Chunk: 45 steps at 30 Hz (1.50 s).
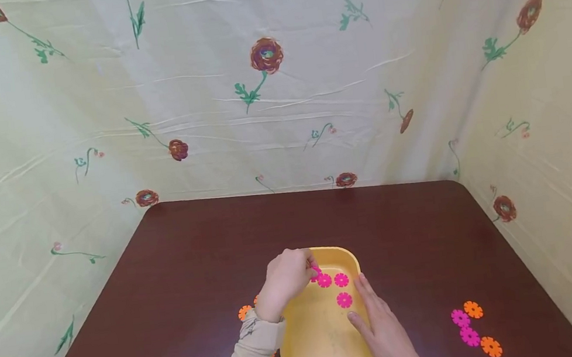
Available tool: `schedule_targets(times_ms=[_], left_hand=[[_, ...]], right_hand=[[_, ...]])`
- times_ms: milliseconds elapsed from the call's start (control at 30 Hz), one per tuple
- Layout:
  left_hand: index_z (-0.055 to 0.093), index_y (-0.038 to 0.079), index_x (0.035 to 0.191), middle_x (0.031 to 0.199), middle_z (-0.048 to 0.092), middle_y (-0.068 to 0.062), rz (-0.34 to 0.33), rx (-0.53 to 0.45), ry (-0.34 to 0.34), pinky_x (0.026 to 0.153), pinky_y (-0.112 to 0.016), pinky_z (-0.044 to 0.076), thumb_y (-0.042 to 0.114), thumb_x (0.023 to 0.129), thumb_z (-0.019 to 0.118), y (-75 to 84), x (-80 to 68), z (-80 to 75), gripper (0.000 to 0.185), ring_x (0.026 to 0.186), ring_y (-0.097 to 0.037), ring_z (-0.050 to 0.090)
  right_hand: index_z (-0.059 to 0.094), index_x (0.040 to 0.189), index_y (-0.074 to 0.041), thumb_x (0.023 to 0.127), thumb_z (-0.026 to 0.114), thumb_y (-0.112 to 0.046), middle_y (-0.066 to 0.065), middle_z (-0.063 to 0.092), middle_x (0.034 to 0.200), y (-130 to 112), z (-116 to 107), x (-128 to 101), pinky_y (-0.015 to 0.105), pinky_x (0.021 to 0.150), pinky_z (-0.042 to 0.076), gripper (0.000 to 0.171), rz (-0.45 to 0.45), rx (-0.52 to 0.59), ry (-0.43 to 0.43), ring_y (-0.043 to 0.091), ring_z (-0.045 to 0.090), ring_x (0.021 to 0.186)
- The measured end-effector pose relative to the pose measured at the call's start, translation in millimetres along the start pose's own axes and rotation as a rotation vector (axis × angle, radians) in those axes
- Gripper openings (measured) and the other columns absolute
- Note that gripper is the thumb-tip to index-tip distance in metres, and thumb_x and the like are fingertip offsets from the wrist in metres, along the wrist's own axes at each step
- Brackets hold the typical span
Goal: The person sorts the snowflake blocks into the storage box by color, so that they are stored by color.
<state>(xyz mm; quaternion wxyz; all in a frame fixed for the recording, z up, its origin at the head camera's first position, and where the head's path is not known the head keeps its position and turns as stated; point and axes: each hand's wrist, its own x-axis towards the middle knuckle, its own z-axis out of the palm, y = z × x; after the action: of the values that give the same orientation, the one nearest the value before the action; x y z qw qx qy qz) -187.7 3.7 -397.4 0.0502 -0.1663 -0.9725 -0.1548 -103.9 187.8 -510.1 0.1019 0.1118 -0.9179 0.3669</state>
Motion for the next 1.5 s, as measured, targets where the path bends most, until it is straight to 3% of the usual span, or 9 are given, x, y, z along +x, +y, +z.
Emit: schedule_targets(times_ms=[333,533,667,900,1333,1500], left_hand=[[0.052,0.019,0.053,0.054,0.048,0.008,-0.054,0.018,-0.205,0.042,-0.027,0.036,0.011,0.072,0.066,15.7,17.4,34.4,0.025,0.051,-0.007,0.045],[0.056,0.017,0.058,0.063,0.056,0.002,-0.135,0.100,-0.286,0.048,-0.033,0.041,0.015,0.076,0.065,21.1,22.5,49.9,0.021,0.056,-0.012,0.051],[0.061,0.016,0.066,0.072,0.062,-0.001,-0.151,0.128,-0.289,0.054,-0.034,0.045,0.015,0.080,0.064,22.9,24.6,58.9,0.014,0.062,-0.015,0.056],[0.060,0.009,0.067,0.077,0.063,-0.006,-0.158,0.050,-0.303,0.051,-0.029,0.046,0.004,0.076,0.064,20.7,24.0,73.9,0.012,0.061,-0.016,0.056],[0.064,0.008,0.072,0.076,0.064,-0.007,-0.092,0.062,-0.203,0.052,-0.029,0.047,0.001,0.070,0.070,15.6,18.3,83.4,0.010,0.063,-0.019,0.059],[0.064,0.009,0.072,0.074,0.064,-0.006,-0.064,0.076,-0.180,0.051,-0.028,0.048,0.001,0.074,0.067,18.2,16.7,82.6,0.009,0.064,-0.018,0.060]], right_hand=[[0.031,0.141,-0.007,0.091,0.055,-0.021,0.009,0.024,0.149,0,1,-1,0.057,0.095,0.029,0.057,-0.014,-0.008,0.010,0.037,0.035,0.127],[0.031,0.142,-0.008,0.091,0.055,-0.020,0.008,0.024,0.150,-1,0,0,0.058,0.094,0.030,0.057,-0.019,-0.006,0.012,0.038,0.035,0.127],[0.031,0.141,-0.008,0.091,0.055,-0.021,0.007,0.024,0.150,0,1,0,0.056,0.095,0.030,0.057,-0.017,-0.017,0.019,0.036,0.034,0.128],[0.033,0.140,-0.006,0.090,0.057,-0.019,0.006,0.025,0.149,1,3,0,0.053,0.095,0.030,0.057,-0.027,-0.032,0.031,0.033,0.035,0.128],[0.033,0.140,-0.005,0.090,0.057,-0.022,0.008,0.026,0.149,0,2,0,0.054,0.095,0.030,0.058,-0.032,-0.037,0.037,0.034,0.035,0.128],[0.033,0.140,-0.005,0.090,0.057,-0.021,0.009,0.026,0.149,0,1,0,0.055,0.094,0.031,0.058,-0.040,-0.044,0.046,0.036,0.036,0.127]])
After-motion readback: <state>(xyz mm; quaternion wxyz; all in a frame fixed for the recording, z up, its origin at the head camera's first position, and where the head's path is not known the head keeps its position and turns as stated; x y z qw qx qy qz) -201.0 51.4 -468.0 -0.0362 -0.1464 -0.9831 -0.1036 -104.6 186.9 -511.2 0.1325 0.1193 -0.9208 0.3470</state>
